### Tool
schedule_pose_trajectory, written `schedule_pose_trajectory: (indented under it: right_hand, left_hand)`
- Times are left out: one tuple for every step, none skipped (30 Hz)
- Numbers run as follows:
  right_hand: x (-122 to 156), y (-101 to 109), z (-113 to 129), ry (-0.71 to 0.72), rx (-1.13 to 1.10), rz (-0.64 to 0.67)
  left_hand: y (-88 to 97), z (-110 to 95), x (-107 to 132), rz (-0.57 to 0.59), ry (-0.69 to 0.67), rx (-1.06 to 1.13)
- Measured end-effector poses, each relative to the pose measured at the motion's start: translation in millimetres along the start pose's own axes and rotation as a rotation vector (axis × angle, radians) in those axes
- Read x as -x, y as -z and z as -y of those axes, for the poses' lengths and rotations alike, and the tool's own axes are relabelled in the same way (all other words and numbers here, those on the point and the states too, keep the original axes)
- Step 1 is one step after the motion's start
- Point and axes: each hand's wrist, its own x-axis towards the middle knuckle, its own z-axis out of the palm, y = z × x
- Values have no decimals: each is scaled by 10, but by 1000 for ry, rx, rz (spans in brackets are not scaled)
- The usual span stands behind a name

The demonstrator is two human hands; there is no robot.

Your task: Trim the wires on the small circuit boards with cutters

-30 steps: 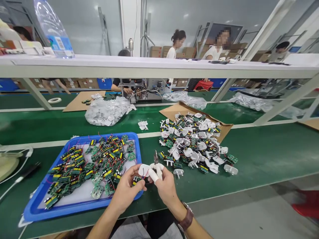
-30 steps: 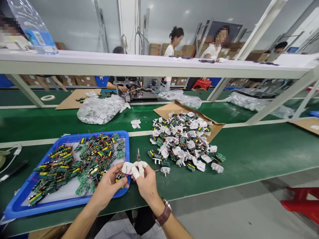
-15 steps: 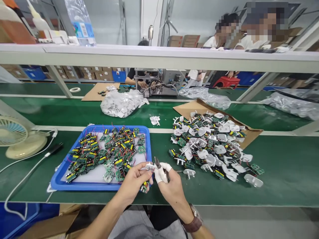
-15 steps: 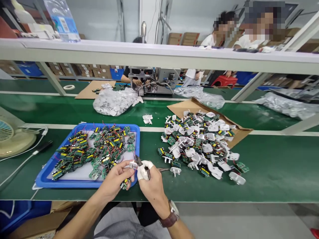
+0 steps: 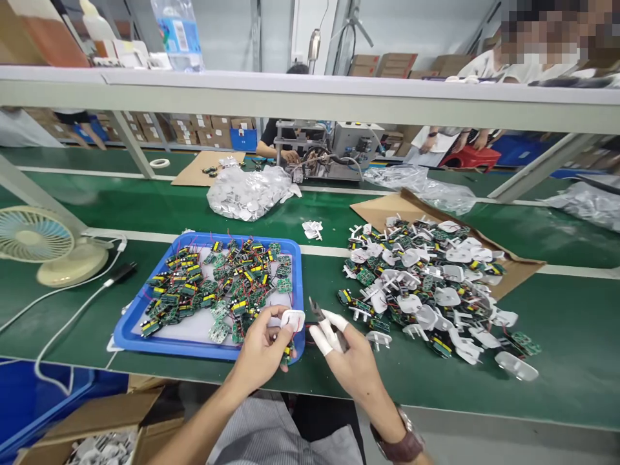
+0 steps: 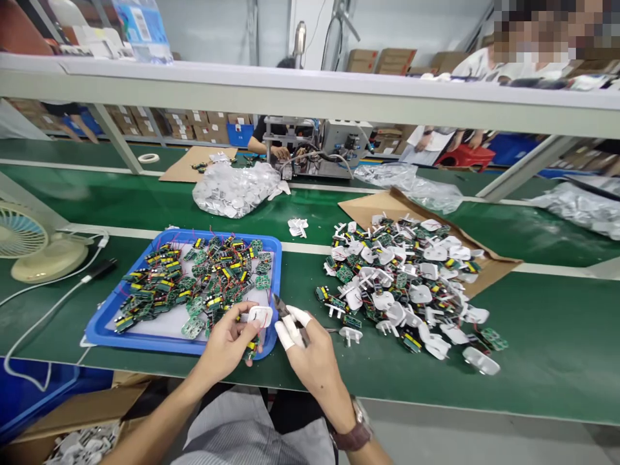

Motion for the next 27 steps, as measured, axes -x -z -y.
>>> schedule_pose_trajectory:
  right_hand:
    - [9, 46, -36, 105, 131, 1]
    - [15, 97, -68, 217, 272, 5]
    - [18, 150, -92, 327, 411, 11]
    - [18, 201, -107, 423, 539, 15]
    - [16, 248, -115, 495, 648, 11]
    - [12, 291, -117, 546, 736, 4]
    - [7, 330, -116, 577, 802, -1]
    - [3, 364, -115, 598, 844, -5]
    - [0, 394, -115, 611, 863, -5]
    - [-1, 421, -120, 621, 866, -5]
    - [-1, 442, -128, 628, 859, -3]
    - [2, 459, -139, 634, 845, -2]
    - [6, 470, -150, 637, 831, -5]
    - [11, 475, -160, 641, 819, -9]
    - [17, 472, -166, 645, 812, -11]
    - [24, 464, -167, 644, 807, -10]
    - [30, 449, -162, 642, 805, -6]
    - [36, 431, -152, 637, 805, 1]
    - [39, 410, -139, 630, 811, 10]
    - [41, 388, -122, 626, 823, 20]
    - [40, 368, -106, 623, 843, 29]
    - [38, 351, -89, 622, 868, 40]
    - [35, 338, -75, 618, 896, 50]
    - [31, 330, -63, 611, 924, 63]
    - [28, 326, -52, 604, 949, 73]
    - [26, 327, -43, 597, 970, 80]
    - [24, 330, -36, 593, 989, 87]
  left_hand:
    - [8, 13, -5, -20, 2, 7]
    - [15, 29, -8, -33, 5, 14]
    - [23, 47, -11, -42, 8, 22]
    - [34, 69, -13, -46, 14, 28]
    - [54, 94, -15, -44, 22, 32]
    - [85, 121, -20, -39, 32, 32]
    - [132, 149, -27, -40, 38, 28]
    - [195, 173, -40, -50, 37, 24]
    - [275, 189, -58, -70, 32, 20]
    - [368, 196, -81, -98, 20, 16]
    - [471, 189, -109, -134, 0, 11]
    - [575, 170, -140, -176, -29, 6]
    - [672, 139, -170, -218, -63, -1]
    - [753, 100, -198, -261, -100, -6]
    - [812, 58, -219, -302, -139, -11]
    - [842, 17, -232, -334, -173, -13]
    - [840, -16, -233, -346, -193, -12]
    - [807, -39, -223, -332, -196, -7]
    - [746, -48, -203, -297, -186, 2]
    - [663, -43, -175, -246, -166, 13]
    - [567, -27, -141, -189, -140, 25]
    - [467, -1, -107, -134, -116, 37]
    - [370, 30, -76, -88, -94, 46]
    - [283, 64, -51, -55, -76, 50]
    - [209, 97, -34, -37, -59, 54]
    - [151, 127, -24, -31, -42, 59]
    - [108, 153, -22, -35, -26, 62]
